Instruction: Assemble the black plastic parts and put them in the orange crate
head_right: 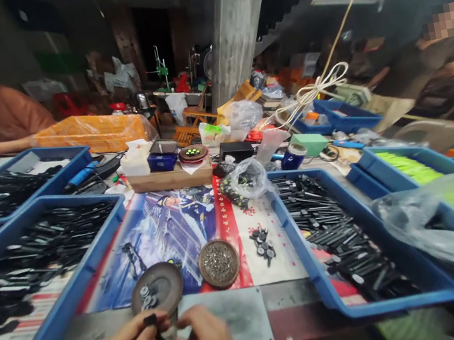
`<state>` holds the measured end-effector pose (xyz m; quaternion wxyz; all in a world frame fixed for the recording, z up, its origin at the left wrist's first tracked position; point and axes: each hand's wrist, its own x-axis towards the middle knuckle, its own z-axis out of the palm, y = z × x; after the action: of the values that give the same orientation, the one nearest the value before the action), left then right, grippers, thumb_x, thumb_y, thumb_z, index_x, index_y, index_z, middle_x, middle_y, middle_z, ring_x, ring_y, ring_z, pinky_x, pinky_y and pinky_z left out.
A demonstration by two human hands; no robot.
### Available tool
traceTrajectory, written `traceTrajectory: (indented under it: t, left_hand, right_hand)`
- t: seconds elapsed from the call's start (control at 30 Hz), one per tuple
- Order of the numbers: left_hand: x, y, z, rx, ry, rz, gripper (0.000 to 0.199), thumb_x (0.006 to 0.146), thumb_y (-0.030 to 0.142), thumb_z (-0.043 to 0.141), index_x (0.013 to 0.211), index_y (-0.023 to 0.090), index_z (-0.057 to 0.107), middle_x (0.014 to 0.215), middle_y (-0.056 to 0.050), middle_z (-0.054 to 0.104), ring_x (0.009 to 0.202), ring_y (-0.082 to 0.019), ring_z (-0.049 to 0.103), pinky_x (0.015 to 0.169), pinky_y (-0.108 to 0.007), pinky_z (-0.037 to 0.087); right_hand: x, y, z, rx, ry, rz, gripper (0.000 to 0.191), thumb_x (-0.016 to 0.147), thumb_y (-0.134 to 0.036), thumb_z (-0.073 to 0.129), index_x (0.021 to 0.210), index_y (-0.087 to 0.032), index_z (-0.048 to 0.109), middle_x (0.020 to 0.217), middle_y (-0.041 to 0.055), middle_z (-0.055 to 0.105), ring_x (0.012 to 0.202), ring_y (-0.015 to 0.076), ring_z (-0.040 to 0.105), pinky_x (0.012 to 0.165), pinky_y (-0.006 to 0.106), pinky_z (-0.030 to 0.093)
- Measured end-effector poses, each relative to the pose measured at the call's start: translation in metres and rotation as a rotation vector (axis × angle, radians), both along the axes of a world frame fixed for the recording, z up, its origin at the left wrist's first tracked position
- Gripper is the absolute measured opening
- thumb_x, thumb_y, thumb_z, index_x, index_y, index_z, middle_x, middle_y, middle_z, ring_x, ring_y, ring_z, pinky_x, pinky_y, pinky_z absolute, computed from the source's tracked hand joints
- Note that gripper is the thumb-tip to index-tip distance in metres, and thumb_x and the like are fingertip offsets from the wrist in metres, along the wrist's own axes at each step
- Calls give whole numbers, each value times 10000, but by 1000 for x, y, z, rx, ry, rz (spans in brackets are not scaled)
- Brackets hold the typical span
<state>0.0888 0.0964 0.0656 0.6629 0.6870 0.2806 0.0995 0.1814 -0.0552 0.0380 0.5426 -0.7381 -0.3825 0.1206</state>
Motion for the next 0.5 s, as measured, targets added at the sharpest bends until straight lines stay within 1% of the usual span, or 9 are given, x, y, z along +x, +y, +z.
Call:
traceTrajectory:
  t: [0.07,0.1,0.13,0.17,0.2,0.27,0.3,0.4,0.5]
  left_hand:
    - [-3,-2,2,-13,10,12,389,760,537,704,980,224,776,878,-51,749,895,-255,676,811,-262,551]
    - [-5,-3,2,-25,9,12,406,772,544,691,992,212,769,826,-50,739,834,-237,670,772,-257,549]
    - [-7,-3,0,-45,10,6,420,784,546,679,1007,199,761,781,-46,724,776,-219,658,732,-254,543]
    - [-9,-3,-2,-73,14,-4,430,795,544,670,1025,190,752,749,-41,707,727,-202,642,694,-250,534]
    - [-12,-3,-4,-106,19,-10,433,807,537,661,1044,185,743,732,-33,692,685,-184,625,660,-243,520]
    - [-16,-4,-10,-167,30,-20,417,831,513,648,1074,182,724,729,-19,671,624,-148,590,615,-226,486]
    - [-18,-4,-13,-190,35,-23,408,838,501,647,1081,181,718,732,-14,665,598,-130,570,595,-218,465]
    - [-22,-8,-19,-246,60,-32,413,836,479,659,1108,169,692,743,-13,660,551,-97,518,540,-198,401]
    - [-25,-13,-21,-299,92,-26,427,821,466,676,1122,164,664,751,-16,662,532,-82,486,500,-183,347]
  right_hand:
    - [21,-25,5,-52,-9,-132,128,897,-272,518,908,-203,625,786,33,671,650,161,619,602,247,467]
    - [33,-39,6,-75,21,-180,166,920,-312,506,919,-201,629,789,38,677,646,163,624,597,247,469]
    - [46,-52,5,-92,36,-262,205,929,-357,503,916,-196,630,767,42,676,635,169,624,583,251,466]
    - [59,-65,3,-129,39,-334,241,923,-402,511,905,-193,629,679,25,650,568,169,598,547,256,452]
    - [73,-78,0,-171,32,-405,271,909,-439,518,907,-191,627,631,17,636,536,174,586,533,264,447]
    - [98,-99,-6,-276,-27,-527,331,870,-503,507,882,-194,627,607,22,635,511,189,578,527,288,443]
    - [109,-106,-9,-343,-36,-563,344,847,-519,500,866,-199,626,623,35,650,528,203,595,535,300,448]
    - [131,-119,-17,-455,-40,-628,347,795,-528,472,822,-215,617,638,54,670,572,239,634,592,340,467]
    - [141,-118,-25,-495,-39,-642,320,733,-512,485,793,-221,605,679,82,695,619,274,663,639,377,480]
